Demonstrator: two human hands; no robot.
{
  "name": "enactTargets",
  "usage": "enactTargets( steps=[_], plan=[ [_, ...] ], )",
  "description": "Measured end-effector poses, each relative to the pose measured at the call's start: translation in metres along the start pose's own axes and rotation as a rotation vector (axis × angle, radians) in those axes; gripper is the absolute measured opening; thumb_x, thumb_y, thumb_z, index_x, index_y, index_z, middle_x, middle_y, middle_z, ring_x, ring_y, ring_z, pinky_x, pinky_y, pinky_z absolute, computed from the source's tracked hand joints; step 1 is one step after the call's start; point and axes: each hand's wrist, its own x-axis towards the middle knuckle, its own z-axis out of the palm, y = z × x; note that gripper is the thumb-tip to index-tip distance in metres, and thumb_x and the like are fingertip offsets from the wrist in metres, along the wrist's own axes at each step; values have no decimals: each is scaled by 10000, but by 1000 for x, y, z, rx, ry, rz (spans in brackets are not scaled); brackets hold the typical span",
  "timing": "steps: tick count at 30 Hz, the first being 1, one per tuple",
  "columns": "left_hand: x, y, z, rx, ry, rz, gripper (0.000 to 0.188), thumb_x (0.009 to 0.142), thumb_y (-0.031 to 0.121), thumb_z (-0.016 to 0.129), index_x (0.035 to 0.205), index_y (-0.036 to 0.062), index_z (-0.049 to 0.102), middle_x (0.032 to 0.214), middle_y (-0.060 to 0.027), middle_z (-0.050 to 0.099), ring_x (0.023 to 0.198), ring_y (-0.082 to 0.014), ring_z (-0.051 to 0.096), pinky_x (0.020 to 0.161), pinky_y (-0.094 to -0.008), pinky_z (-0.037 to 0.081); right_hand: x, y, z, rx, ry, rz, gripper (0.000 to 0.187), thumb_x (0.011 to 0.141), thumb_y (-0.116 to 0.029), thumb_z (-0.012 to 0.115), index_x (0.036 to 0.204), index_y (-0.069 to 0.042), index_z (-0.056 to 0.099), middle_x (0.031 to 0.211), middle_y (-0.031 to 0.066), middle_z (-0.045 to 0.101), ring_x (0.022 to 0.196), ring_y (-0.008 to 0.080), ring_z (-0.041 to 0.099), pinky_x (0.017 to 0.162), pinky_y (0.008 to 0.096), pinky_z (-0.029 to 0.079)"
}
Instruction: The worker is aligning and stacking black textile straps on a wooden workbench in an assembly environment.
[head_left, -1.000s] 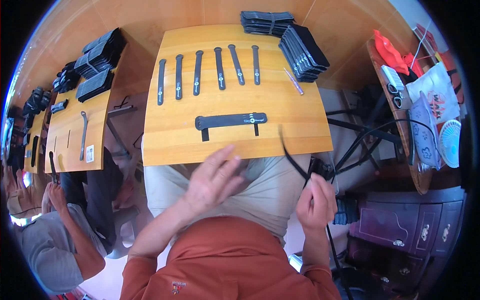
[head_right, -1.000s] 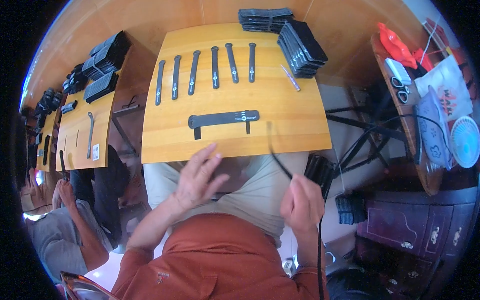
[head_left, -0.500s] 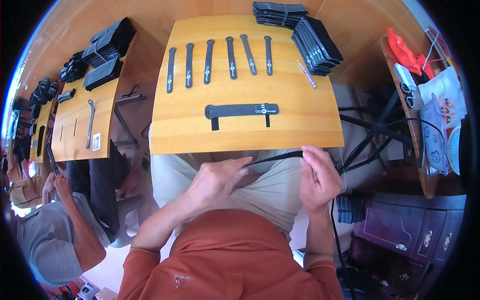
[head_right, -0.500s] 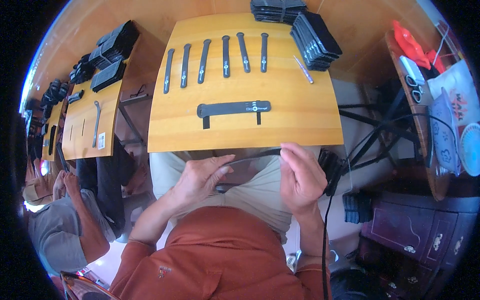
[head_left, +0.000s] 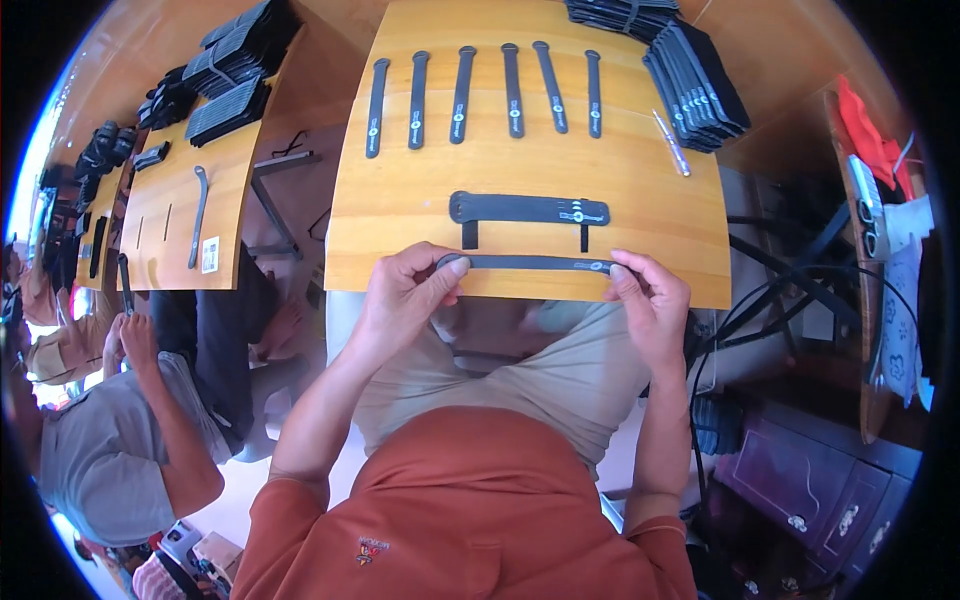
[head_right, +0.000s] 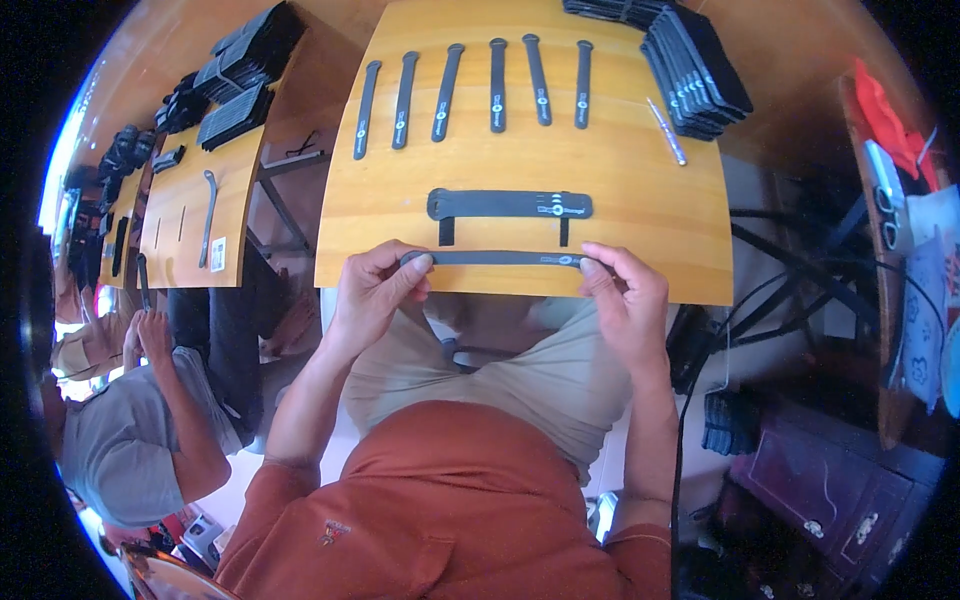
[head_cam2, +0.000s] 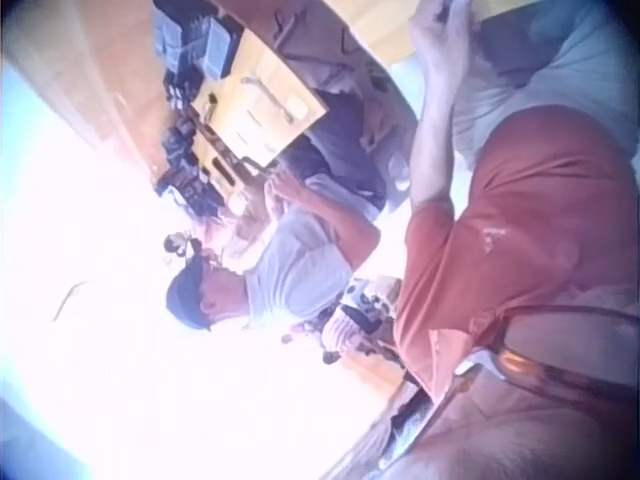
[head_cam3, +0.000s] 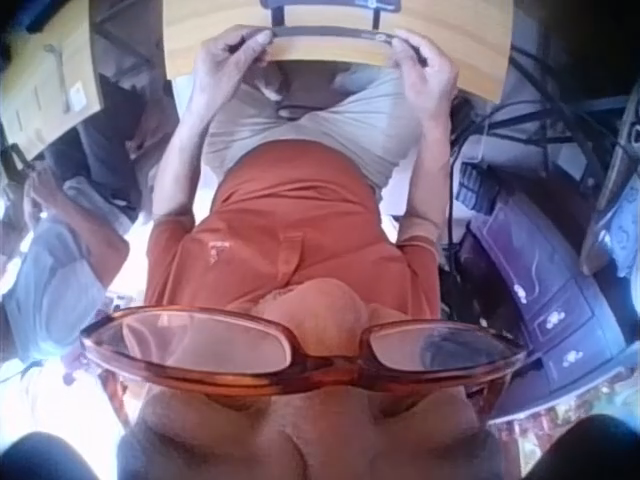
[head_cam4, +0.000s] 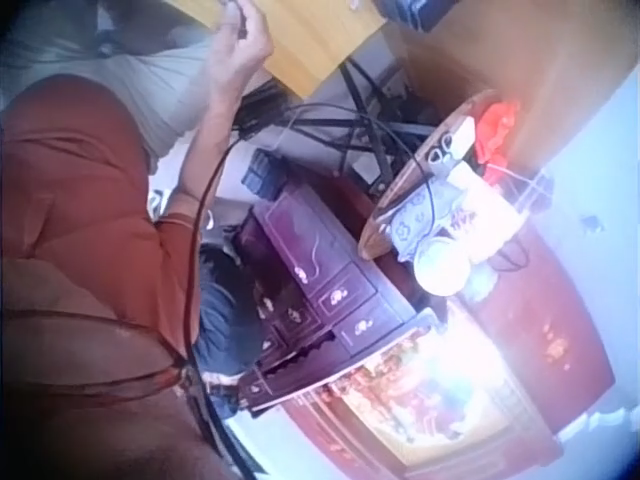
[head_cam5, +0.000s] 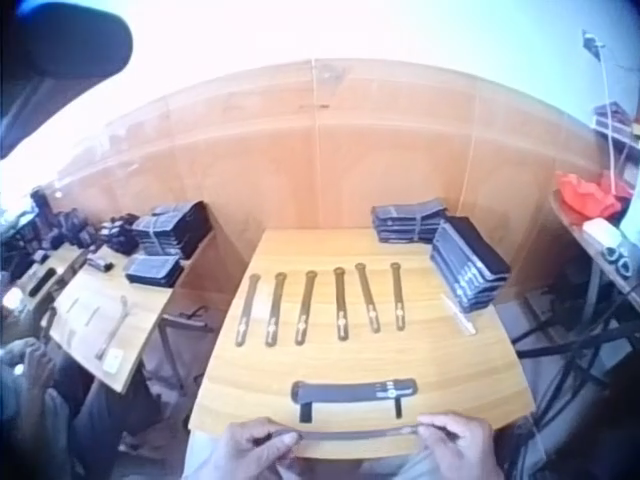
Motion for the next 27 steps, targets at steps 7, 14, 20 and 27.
enactTargets(
  steps=[7, 14, 20, 27],
  plan=[
    [27, -4, -3, 75, 106, -52, 181, 1003, 136, 728, 1034, -42, 737, 784, -17, 701, 713, -74, 646, 684, -222, 539, 27, 26, 1, 46, -13, 84, 220, 977, -98, 744, 1141, 50, 741, 856, 59, 724, 696, 109, 681, 660, 239, 551],
    [50, -12, -11, 34, 96, -49, 194, 1014, 137, 712, 1078, -43, 740, 794, -21, 703, 708, -59, 621, 668, -222, 521, 47, 34, 4, 24, -12, 80, 207, 985, -78, 728, 1155, 39, 749, 855, 61, 724, 696, 99, 670, 663, 232, 551],
    [64, -12, -12, 61, 105, -125, 159, 1010, 104, 706, 1056, -46, 735, 805, -31, 715, 714, -54, 640, 652, -216, 533, 58, 36, 8, -90, -9, 49, 192, 983, -52, 719, 1146, 46, 745, 863, 67, 706, 679, 95, 621, 618, 233, 510],
    [69, -8, -9, 103, 147, -208, 168, 1007, 102, 711, 1096, -38, 738, 826, -26, 717, 702, -48, 644, 629, -204, 557, 65, 36, 6, -181, -52, 4, 171, 975, -11, 709, 1127, 64, 734, 838, 65, 656, 668, 91, 554, 584, 244, 433]
  ],
)
